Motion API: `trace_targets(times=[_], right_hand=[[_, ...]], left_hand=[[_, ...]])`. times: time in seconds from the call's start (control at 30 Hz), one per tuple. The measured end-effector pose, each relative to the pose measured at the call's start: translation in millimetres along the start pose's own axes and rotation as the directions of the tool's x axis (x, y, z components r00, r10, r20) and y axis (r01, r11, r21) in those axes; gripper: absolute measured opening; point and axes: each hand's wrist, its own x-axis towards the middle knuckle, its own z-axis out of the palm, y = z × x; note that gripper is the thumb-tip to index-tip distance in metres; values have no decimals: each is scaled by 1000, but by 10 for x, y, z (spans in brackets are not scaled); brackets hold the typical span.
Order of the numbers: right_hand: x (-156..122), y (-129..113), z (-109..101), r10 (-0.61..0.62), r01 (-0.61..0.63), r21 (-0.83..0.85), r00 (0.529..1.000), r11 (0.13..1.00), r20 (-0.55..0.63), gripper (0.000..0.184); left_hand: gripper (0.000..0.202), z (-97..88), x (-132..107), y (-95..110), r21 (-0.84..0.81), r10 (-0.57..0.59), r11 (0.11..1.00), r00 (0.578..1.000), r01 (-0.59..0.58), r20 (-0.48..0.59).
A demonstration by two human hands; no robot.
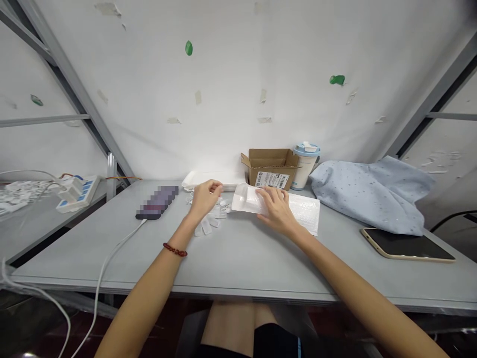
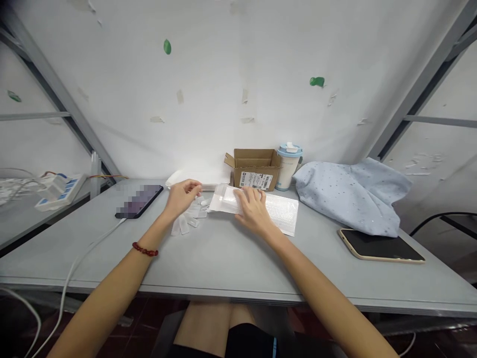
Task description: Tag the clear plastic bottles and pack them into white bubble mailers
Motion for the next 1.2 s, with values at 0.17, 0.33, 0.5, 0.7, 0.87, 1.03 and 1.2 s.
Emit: trace_targets(times=[0.17, 0.33, 0.5, 0.7, 0.87, 1.03, 1.2], right_hand=[[14, 48, 7, 30, -30, 43, 1000, 999, -4, 54], [17, 49, 28, 51, -52, 49, 998, 997, 33, 54], [15, 60, 38, 76, -78, 49, 996, 996, 55, 54], [12, 75, 50, 75, -78, 48, 995, 996, 60, 54], [12, 71, 49, 70, -74, 48, 995, 996, 73, 53], [12, 72, 50, 70, -74, 50, 995, 996, 69, 53], [14, 68, 55, 71, -75, 63, 995, 995, 64, 52]], left_hand=[[20, -422, 185, -237, 420, 57, 906, 998, -44, -19], [21, -673, 220, -344, 416, -127, 903, 992, 107, 22], [29, -802, 150, -269, 322, -272, 922, 951, 215, 144], [34, -752, 101, -157, 286, -428, 887, 877, 362, 218], [28, -636, 96, -86, 187, -568, 819, 812, 542, 132], [24, -638, 106, -119, -24, -509, 854, 845, 519, 164], [23, -629, 122, -98, -280, -338, 885, 927, 372, 163]])
